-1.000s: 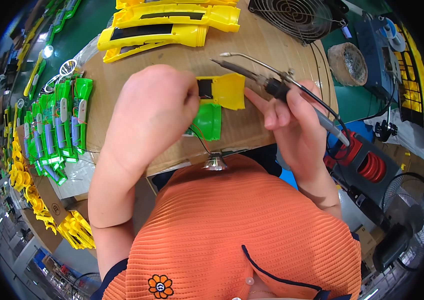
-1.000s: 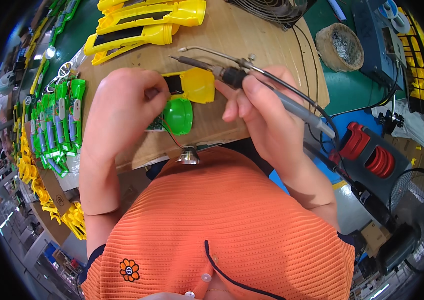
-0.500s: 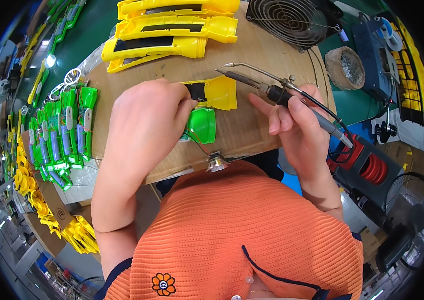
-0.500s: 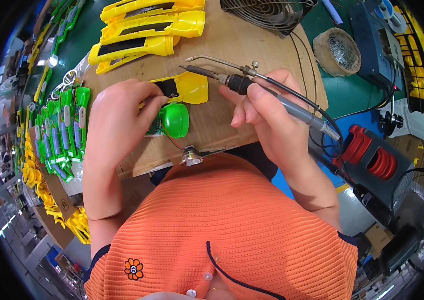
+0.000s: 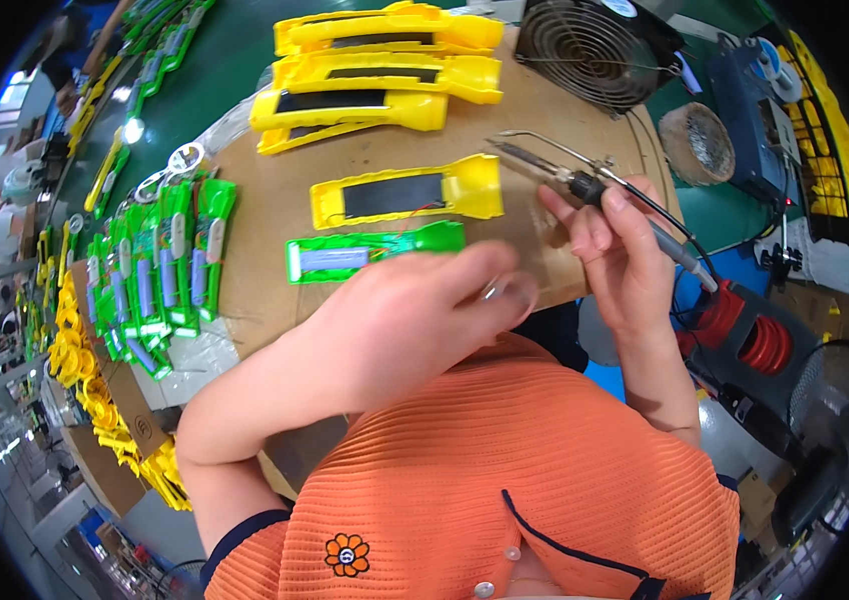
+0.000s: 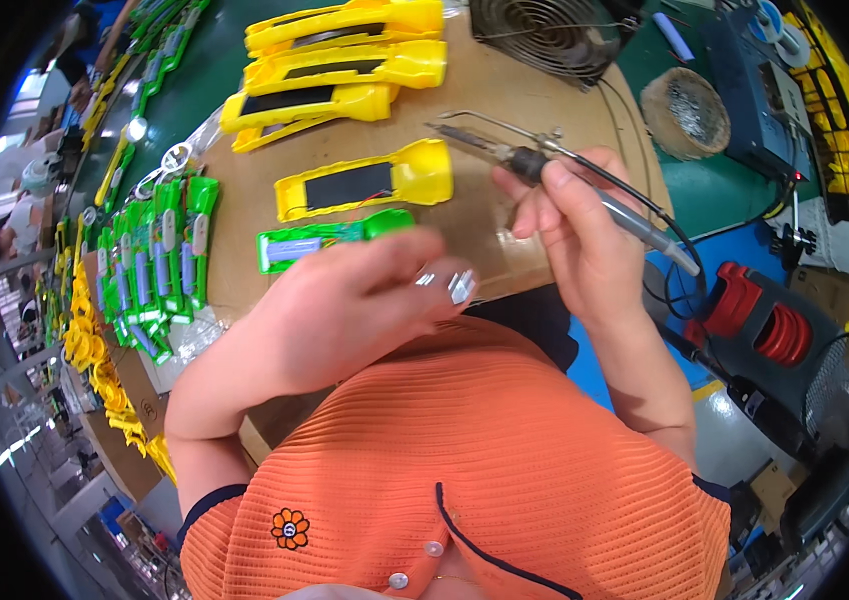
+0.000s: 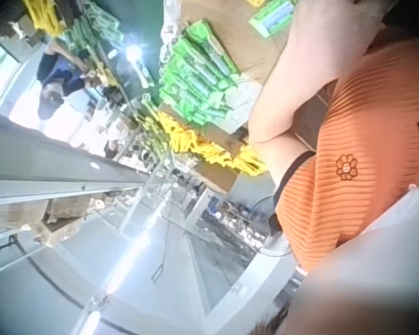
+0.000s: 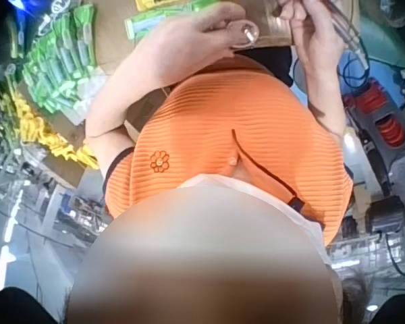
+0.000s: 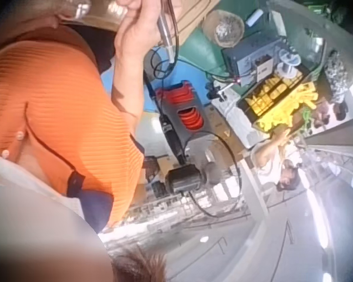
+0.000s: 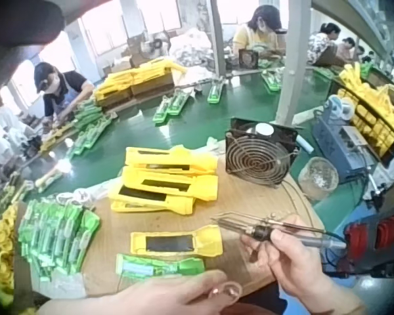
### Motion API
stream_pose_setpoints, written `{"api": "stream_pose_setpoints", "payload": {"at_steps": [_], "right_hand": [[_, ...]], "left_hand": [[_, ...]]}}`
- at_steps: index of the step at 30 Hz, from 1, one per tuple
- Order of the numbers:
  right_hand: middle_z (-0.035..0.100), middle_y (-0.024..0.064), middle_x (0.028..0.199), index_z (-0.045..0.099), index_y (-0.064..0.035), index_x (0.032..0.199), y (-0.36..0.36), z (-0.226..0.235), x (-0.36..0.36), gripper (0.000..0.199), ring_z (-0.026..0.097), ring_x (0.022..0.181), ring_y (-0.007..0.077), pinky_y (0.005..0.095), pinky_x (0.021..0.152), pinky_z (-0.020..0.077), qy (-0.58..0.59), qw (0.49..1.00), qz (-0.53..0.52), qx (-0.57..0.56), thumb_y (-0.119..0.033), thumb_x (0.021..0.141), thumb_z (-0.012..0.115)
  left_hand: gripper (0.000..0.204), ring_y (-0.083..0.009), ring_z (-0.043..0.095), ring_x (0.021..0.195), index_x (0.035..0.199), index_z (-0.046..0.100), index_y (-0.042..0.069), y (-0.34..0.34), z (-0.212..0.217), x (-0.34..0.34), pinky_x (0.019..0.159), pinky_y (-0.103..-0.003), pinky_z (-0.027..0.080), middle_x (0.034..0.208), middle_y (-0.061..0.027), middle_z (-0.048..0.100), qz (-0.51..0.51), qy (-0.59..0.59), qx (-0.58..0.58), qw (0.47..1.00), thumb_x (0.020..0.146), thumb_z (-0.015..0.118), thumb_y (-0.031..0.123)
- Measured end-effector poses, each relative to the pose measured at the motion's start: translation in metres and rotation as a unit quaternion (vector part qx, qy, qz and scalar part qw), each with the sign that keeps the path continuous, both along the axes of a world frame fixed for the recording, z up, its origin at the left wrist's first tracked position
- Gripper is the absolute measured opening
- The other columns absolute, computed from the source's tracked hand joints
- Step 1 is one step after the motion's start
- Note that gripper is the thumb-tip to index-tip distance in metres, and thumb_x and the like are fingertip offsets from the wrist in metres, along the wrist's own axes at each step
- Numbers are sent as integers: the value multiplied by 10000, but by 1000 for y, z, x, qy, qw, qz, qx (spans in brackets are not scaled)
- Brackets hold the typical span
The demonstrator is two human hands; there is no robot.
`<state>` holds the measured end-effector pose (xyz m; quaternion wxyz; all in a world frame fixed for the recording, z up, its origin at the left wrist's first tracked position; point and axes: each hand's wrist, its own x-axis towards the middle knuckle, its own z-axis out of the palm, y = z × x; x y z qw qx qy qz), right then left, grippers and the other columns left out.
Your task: Soldering internal wiring to circuit boards inside flashlight housings on a factory assembly line.
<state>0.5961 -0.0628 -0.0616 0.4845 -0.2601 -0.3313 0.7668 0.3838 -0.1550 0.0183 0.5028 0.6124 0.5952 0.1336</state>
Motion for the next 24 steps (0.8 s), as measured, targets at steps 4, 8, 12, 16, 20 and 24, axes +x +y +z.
{"api": "stream_pose_setpoints", "payload": {"at_steps": [4,8,12,16,20,24], "right_hand": [[506,29,644,511,-59,964,-3,2,-2,40,599,636,172,546,1045,454,8,1000,-11,-10,-81,996,520],[478,8,641,513,-64,998,-6,6,3,47,553,599,137,539,1046,455,-10,1000,-3,19,-111,999,508],[443,1,594,501,-55,990,-17,14,10,75,517,519,134,480,974,511,-40,999,1,36,-125,973,521],[444,28,576,454,-42,1025,-36,18,11,151,519,486,162,436,893,557,-61,995,41,62,-133,947,547],[435,-5,571,428,-66,1031,-45,16,10,163,520,480,142,475,976,528,-114,988,82,60,-135,947,550],[557,109,706,427,-44,1019,-49,10,6,173,519,511,139,385,655,528,-75,991,94,56,-64,925,571]], "left_hand": [[336,-241,635,805,1045,728,94,11,7,-26,672,-339,521,1023,-101,631,-66,113,431,893,713,753,46],[322,-231,566,721,985,743,103,-20,31,-94,612,-358,455,851,-47,597,-116,275,401,866,694,656,-5],[257,-208,546,775,977,717,116,-59,10,-112,664,-347,445,823,-21,540,-219,368,341,837,727,674,151],[251,-200,579,855,962,708,107,-65,-9,-113,696,-336,444,892,-21,579,-190,373,403,814,721,660,157],[231,-237,607,901,964,712,88,-53,-14,-108,723,-356,450,962,-34,624,-97,223,423,873,735,728,107],[202,-252,629,848,969,712,81,-41,-24,-92,723,-363,470,938,-54,663,-36,131,434,891,771,732,52]]}}
